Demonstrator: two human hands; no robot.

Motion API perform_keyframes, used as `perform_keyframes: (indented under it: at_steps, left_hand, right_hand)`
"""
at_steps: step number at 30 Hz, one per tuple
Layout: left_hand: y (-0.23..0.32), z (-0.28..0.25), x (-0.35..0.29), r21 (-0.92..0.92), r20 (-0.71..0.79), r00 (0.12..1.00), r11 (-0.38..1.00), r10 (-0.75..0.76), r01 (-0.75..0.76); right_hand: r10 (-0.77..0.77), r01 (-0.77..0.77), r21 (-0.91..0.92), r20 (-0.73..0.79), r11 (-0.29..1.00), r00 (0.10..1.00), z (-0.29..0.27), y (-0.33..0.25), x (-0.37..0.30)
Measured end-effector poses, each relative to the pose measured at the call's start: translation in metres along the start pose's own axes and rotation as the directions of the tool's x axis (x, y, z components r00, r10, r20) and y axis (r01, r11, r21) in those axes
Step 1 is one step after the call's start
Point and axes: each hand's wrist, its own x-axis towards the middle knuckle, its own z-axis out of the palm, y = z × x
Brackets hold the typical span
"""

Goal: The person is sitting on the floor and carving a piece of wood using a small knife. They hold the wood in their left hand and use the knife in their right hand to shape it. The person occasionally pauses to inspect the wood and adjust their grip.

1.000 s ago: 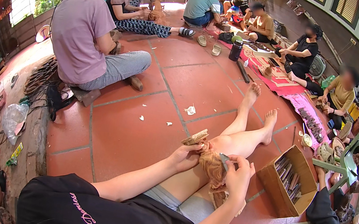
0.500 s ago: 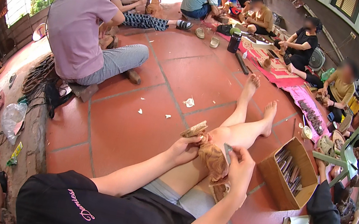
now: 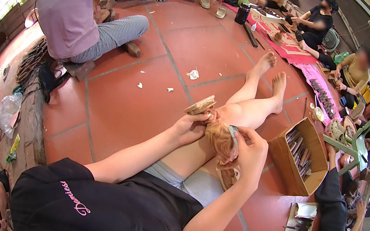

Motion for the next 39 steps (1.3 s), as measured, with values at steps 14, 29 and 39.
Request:
perform_keyframes:
  at_steps: [14,29,39]
  left_hand:
    - [-0.003,-0.010,0.006,0.018,0.022,1.000,1.000,0.000,0.000]
    - [-0.001,-0.004,0.010,-0.051,-0.015,1.000,0.999,-0.006,0.005]
    - [0.003,-0.014,0.028,-0.040,0.020,0.999,0.999,-0.035,0.036]
  right_hand:
    - [0.010,-0.012,-0.033,-0.058,0.999,0.998,0.009,-0.001,0.006]
    - [0.151,-0.150,0.031,-0.074,0.988,0.986,-0.009,0.018,0.004]
    - [-0.032,0.032,0.010,0.075,0.999,0.997,-0.012,0.024,0.021]
